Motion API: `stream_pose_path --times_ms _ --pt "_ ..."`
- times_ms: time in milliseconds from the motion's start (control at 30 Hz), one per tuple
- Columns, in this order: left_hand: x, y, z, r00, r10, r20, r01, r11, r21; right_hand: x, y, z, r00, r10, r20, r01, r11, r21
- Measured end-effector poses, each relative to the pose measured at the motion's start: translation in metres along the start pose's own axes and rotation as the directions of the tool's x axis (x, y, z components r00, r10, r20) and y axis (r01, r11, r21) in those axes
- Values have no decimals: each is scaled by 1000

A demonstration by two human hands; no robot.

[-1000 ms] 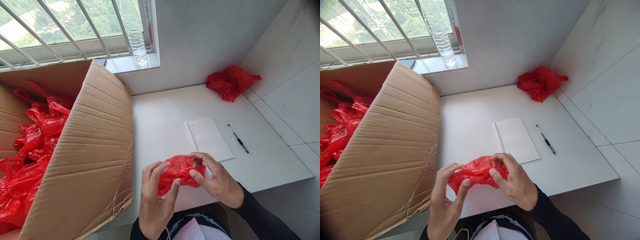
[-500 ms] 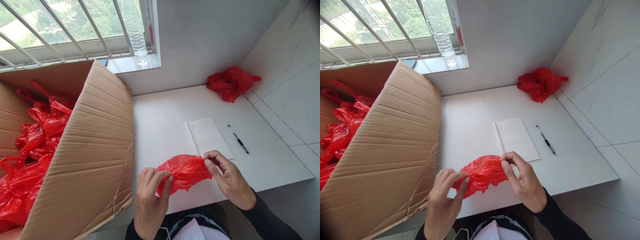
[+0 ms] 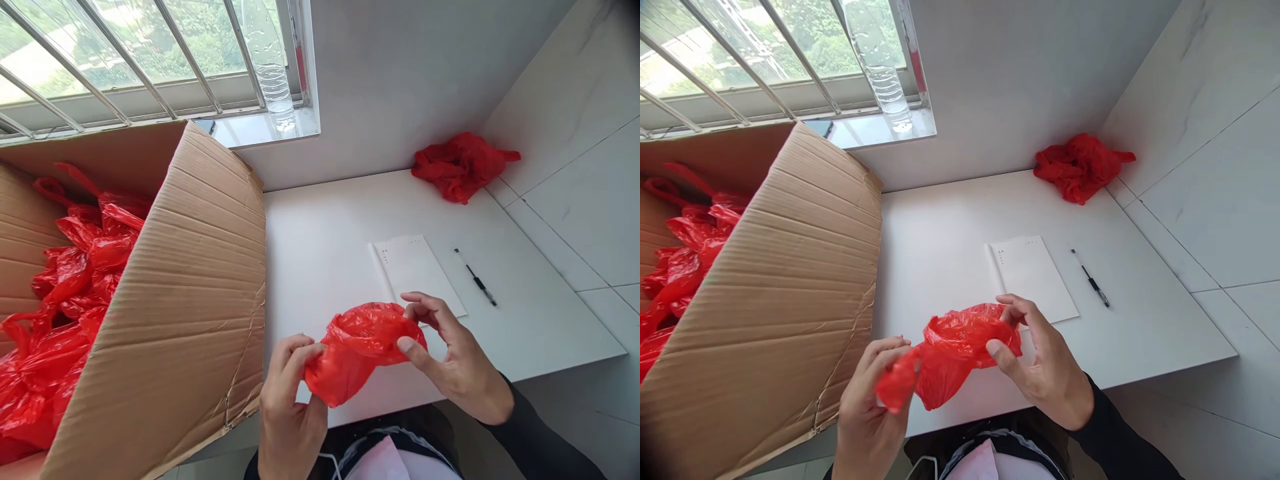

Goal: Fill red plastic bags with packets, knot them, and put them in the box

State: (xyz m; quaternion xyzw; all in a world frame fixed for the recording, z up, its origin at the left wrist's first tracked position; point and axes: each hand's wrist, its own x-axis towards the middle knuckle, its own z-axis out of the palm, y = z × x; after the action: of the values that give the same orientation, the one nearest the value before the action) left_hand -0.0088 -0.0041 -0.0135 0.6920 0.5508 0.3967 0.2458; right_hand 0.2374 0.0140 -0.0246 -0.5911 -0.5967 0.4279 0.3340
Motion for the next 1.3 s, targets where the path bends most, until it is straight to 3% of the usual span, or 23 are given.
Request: stream_pose_path --times_ms 100,200,300,367,500,633,833,933,1033,1100,1200,1300 --pt "5 -1 -5 993 -78 -87 72 995 -69 0 -3 -4 997 -52 62 58 993 -104" --pt "8 5 -10 974 -85 -208 79 996 -35 -1 -4 -8 996 -6 -94 5 1000 -10" --pt "8 13 -15 953 -99 -287 90 995 -45 -3 -2 -11 962 62 -267 -32 993 116" --pt "8 17 -20 960 -126 -251 90 985 -148 -4 0 -13 954 101 -283 -51 983 179" --pt "8 27 -31 968 -224 -115 190 949 -252 -2 0 -15 976 158 -150 -123 968 218" --pt "11 35 -38 950 -310 -41 289 921 -260 -4 -9 -15 994 42 -98 -31 993 114" --pt "15 41 -32 909 -393 -138 379 918 -114 -16 -16 -14 986 -82 -149 89 995 44" --pt "12 44 -23 866 -467 -178 441 882 -166 -16 -13 -14 999 -27 -37 27 1000 1" --pt "7 44 -12 836 -531 -139 497 839 -223 -12 -11 -15 996 40 84 -36 998 -52" --pt "3 40 -7 817 -565 -117 538 819 -199 -9 -13 -14 998 41 44 -39 998 -51" --pt "1 30 -7 804 -576 -149 565 818 -112 -7 -21 -13 992 -82 -100 84 996 17" --pt "3 21 -11 858 -467 -213 486 873 41 -9 -27 -10 976 -127 -179 143 987 77"
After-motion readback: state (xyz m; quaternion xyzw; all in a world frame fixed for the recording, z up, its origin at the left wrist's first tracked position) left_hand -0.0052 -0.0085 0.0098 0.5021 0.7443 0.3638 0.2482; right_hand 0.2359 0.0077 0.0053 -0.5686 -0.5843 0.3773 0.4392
